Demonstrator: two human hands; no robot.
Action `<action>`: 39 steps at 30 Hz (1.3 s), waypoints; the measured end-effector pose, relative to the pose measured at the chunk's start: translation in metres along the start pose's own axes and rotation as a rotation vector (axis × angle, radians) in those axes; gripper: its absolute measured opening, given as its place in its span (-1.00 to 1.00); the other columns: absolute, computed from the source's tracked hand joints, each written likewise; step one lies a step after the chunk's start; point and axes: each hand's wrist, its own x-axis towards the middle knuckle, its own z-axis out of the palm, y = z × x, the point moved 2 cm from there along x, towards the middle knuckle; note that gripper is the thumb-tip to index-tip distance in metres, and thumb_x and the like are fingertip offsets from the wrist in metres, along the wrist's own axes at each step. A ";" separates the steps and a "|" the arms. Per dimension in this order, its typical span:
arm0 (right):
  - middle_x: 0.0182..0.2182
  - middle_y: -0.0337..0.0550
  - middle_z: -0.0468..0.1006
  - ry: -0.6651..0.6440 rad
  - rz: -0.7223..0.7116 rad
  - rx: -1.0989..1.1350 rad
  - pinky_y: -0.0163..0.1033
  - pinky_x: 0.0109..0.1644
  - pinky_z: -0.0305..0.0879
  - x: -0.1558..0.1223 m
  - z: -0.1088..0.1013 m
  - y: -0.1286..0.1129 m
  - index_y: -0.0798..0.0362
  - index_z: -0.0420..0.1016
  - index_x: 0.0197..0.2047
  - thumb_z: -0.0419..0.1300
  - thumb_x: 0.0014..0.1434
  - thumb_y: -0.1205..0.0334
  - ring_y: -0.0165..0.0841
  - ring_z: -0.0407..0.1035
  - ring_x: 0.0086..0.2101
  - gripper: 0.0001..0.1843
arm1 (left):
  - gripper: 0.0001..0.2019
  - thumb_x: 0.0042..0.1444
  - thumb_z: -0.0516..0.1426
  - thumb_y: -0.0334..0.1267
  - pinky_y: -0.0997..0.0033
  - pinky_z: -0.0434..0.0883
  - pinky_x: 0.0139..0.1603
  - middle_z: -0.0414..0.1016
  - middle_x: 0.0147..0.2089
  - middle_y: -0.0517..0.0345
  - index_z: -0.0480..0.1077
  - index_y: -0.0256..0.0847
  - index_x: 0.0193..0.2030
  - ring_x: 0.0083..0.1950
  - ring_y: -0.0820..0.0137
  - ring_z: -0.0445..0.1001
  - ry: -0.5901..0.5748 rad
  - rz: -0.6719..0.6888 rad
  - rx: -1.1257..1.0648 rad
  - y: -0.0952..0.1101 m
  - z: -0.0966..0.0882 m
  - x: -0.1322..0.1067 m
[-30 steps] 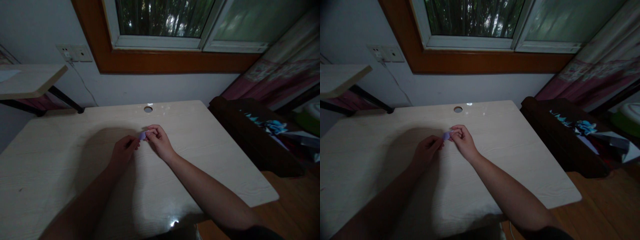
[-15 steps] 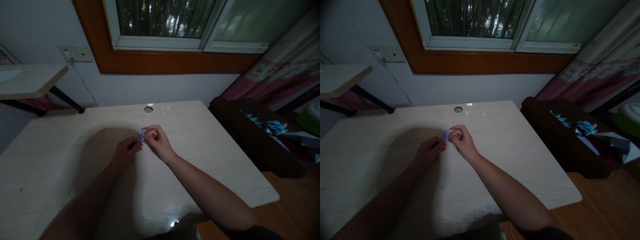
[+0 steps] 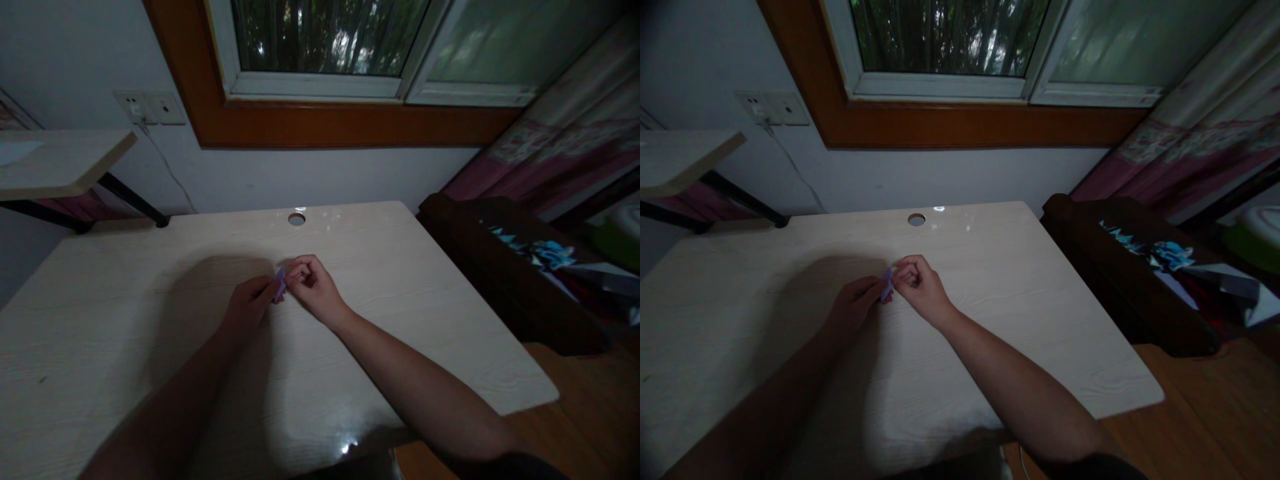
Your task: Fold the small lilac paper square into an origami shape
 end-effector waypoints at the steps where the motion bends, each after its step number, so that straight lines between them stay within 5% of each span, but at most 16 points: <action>1: -0.38 -0.29 0.54 0.000 0.000 -0.001 -0.24 -0.27 0.37 0.000 0.000 0.000 -0.07 0.35 -0.05 0.36 0.17 0.07 -0.39 0.46 -0.39 -0.64 | -0.66 0.25 0.11 -0.06 0.45 0.33 -0.23 0.51 -0.43 0.18 0.46 -0.23 -0.46 -0.34 0.39 0.45 -0.002 -0.003 -0.009 0.000 0.000 0.000; 39: -0.38 -0.27 0.54 0.088 -0.029 -0.046 -0.23 -0.23 0.39 0.000 -0.002 0.000 -0.05 0.36 -0.09 0.34 0.16 0.13 -0.39 0.48 -0.38 -0.70 | -0.66 0.27 0.10 -0.05 0.45 0.38 -0.21 0.56 -0.43 0.17 0.48 -0.19 -0.42 -0.35 0.38 0.52 -0.003 0.001 0.051 -0.003 0.001 0.001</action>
